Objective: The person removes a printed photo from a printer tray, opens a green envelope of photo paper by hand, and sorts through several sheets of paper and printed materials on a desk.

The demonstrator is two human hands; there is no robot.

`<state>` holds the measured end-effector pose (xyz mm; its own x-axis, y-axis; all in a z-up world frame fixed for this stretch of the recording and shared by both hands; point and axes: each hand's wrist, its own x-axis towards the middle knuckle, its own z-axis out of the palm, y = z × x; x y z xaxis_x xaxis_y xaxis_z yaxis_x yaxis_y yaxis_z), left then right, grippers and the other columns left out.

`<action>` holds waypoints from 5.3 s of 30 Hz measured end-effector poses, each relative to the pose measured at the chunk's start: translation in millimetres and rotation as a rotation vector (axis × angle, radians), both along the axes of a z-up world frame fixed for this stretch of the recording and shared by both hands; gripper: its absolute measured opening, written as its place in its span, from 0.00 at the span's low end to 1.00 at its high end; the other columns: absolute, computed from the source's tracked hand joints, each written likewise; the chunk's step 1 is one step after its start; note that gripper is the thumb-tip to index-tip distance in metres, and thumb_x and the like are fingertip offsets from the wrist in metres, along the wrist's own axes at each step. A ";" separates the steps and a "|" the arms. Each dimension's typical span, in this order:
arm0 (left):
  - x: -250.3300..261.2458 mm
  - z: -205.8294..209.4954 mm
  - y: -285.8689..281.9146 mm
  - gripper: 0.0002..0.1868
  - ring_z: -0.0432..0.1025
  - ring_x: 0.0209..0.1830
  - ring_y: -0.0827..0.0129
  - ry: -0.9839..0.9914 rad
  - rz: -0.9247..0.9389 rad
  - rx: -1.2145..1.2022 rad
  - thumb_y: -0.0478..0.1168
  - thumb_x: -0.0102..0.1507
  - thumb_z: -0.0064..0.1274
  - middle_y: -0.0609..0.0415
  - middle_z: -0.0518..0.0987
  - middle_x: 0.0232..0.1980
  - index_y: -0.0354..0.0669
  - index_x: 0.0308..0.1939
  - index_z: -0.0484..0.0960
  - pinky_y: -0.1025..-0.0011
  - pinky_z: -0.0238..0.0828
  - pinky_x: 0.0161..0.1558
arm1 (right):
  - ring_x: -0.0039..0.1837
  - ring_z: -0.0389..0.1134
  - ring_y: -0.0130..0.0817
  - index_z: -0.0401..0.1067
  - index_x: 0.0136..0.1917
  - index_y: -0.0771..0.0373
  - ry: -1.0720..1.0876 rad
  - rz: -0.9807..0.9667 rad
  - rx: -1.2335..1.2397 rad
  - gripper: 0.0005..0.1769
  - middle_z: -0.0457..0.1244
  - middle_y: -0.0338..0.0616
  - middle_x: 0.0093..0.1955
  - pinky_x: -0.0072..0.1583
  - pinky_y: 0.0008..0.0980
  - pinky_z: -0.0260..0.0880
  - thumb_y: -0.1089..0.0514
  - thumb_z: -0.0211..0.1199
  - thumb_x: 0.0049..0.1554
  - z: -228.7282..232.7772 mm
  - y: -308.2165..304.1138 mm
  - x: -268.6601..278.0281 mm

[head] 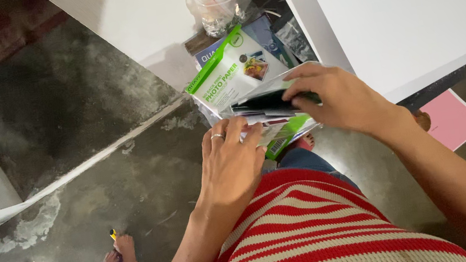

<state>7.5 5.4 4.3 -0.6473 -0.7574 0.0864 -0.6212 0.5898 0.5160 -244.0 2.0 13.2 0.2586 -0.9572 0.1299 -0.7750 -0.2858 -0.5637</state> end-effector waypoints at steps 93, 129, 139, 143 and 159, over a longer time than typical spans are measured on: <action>-192.8 -40.0 -67.5 0.11 0.75 0.33 0.74 0.780 0.426 0.876 0.39 0.66 0.54 0.53 0.82 0.37 0.34 0.48 0.79 0.71 0.75 0.36 | 0.42 0.70 0.42 0.74 0.61 0.68 -0.346 -1.116 0.240 0.23 0.70 0.56 0.48 0.43 0.42 0.73 0.49 0.67 0.60 37.3 26.3 -285.9; -170.7 -97.5 -92.3 0.16 0.75 0.39 0.71 0.822 0.472 0.959 0.42 0.70 0.46 0.54 0.85 0.44 0.40 0.56 0.83 0.71 0.73 0.42 | 0.51 0.69 0.29 0.71 0.64 0.63 -0.910 -1.277 -0.027 0.16 0.67 0.45 0.55 0.48 0.33 0.73 0.57 0.63 0.64 -65.5 90.2 -322.1; -228.5 -44.5 -60.5 0.34 0.77 0.61 0.58 1.211 -0.080 1.149 0.43 0.62 0.66 0.44 0.77 0.60 0.37 0.68 0.68 0.49 0.73 0.68 | 0.58 0.67 0.22 0.66 0.66 0.52 -1.284 -1.106 -0.148 0.15 0.63 0.34 0.58 0.61 0.27 0.73 0.57 0.59 0.66 -104.6 94.2 -312.2; -281.0 -24.9 -45.9 0.37 0.71 0.62 0.73 1.097 0.019 1.224 0.44 0.58 0.60 0.59 0.75 0.63 0.52 0.71 0.64 0.58 0.73 0.63 | 0.60 0.60 0.31 0.59 0.68 0.60 -1.436 -1.009 -0.098 0.17 0.58 0.40 0.59 0.64 0.37 0.63 0.55 0.58 0.72 -104.8 86.8 -285.4; -268.0 53.7 -118.3 0.37 0.74 0.53 0.70 1.125 -0.096 0.457 0.45 0.61 0.64 0.44 0.78 0.57 0.38 0.69 0.63 0.71 0.76 0.54 | 0.76 0.62 0.47 0.60 0.75 0.68 -0.853 -0.765 -0.461 0.38 0.60 0.60 0.71 0.76 0.54 0.59 0.56 0.73 0.58 4.7 18.2 -270.0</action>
<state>-260.5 -112.9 58.0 -0.4380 -0.8178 0.3733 0.3426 0.2320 0.9104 -514.0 20.2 18.0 -0.6803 -0.6451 0.3478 -0.2640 -0.2270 -0.9374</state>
